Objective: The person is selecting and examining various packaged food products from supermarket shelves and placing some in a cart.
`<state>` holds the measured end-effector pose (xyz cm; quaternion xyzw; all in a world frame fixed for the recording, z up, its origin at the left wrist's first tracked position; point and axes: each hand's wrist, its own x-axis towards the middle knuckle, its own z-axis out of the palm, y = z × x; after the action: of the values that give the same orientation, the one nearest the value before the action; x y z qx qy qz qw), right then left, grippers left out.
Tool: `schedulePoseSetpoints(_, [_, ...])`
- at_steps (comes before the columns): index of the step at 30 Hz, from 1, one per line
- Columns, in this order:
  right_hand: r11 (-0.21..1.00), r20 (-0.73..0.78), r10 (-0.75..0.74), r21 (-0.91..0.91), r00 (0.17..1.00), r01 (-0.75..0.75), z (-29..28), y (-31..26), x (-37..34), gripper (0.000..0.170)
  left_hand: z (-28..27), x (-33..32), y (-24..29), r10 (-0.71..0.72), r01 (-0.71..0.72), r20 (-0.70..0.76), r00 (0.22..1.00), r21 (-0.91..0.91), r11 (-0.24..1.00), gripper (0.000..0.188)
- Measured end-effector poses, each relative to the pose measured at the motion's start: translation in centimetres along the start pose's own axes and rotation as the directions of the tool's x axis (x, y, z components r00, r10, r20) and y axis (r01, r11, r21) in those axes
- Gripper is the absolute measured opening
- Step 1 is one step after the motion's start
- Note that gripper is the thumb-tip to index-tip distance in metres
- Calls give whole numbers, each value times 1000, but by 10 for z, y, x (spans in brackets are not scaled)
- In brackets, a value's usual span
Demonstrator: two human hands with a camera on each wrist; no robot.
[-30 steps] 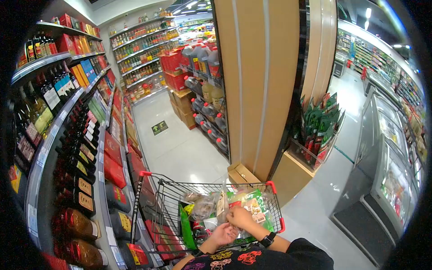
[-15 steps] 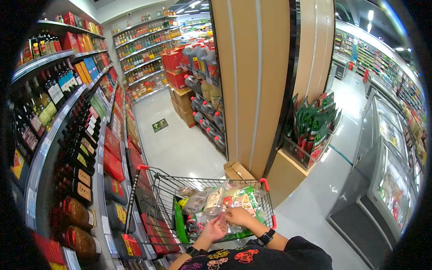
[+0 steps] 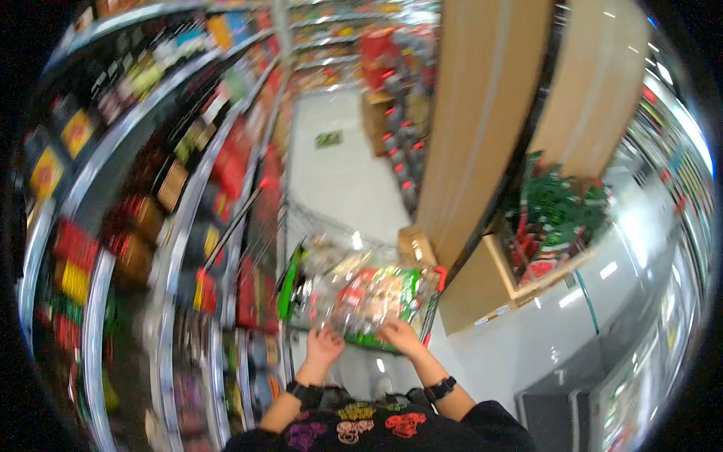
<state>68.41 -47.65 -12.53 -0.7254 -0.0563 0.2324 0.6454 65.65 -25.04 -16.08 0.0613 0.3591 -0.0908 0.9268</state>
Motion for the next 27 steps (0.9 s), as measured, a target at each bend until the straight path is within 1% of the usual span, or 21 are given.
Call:
schedulePoseSetpoints(1, [998,-10,23,56,1000,-22,8,-1,1,21,-10,-13,2,-16,17,21,1000,-44,999,36])
schedulePoseSetpoints(2, [983,21,46,179,999,-49,21,-23,-2,22,-17,-27,4,36,-39,-34,999,-93,995,36])
schedulePoseSetpoints(3, [971,77,61,226,995,-77,32,-32,-2,23,-24,-40,9,83,-95,-91,992,-138,986,35])
schedulePoseSetpoints(4, [974,119,51,214,992,-75,43,-41,0,23,-37,-48,16,129,-141,-83,988,-169,975,34])
schedulePoseSetpoints(5, [975,172,-1,220,985,-37,55,-48,0,22,-50,-59,24,176,-188,-79,981,-193,963,34])
schedulePoseSetpoints(7, [968,245,-9,247,969,-53,88,-56,3,20,-66,-87,40,272,-285,-89,958,-225,932,31])
schedulePoseSetpoints(9, [970,325,21,221,945,-98,127,-72,-2,19,-71,-129,58,360,-360,-61,931,-314,878,28])
schedulePoseSetpoints(10, [966,404,20,227,915,-122,149,-73,-2,19,-77,-152,65,399,-389,-47,916,-353,851,27])
schedulePoseSetpoints(13, [972,574,28,176,818,-156,219,-80,-10,19,-112,-214,91,559,-540,-71,826,-378,752,25])
schedulePoseSetpoints(14, [980,631,22,141,775,-143,242,-81,-12,19,-119,-237,95,605,-603,-138,784,-402,690,24])
schedulePoseSetpoints(17, [990,735,14,85,678,-113,314,-92,-30,21,-150,-298,112,701,-718,-235,674,-431,546,24])
schedulePoseSetpoints(18, [995,782,-26,82,622,-63,336,-96,-36,25,-161,-318,115,757,-754,-200,622,-413,511,23])
schedulePoseSetpoints(21, [995,872,-11,57,490,-80,399,-100,-54,29,-183,-373,124,840,-871,-285,462,-326,368,26])
schedulePoseSetpoints(22, [997,885,-6,40,465,-64,419,-102,-63,33,-198,-387,128,871,-898,-257,418,-260,355,35])
schedulePoseSetpoints(25, [982,942,36,29,335,-186,467,-108,-81,35,-209,-424,132,927,-949,-203,316,-82,306,44])
schedulePoseSetpoints(26, [988,937,45,10,346,-155,478,-112,-87,39,-213,-432,133,936,-951,-167,308,-57,303,46])
schedulePoseSetpoints(27, [981,938,54,13,342,-192,488,-114,-90,40,-216,-438,134,944,-953,-131,302,-34,300,48])
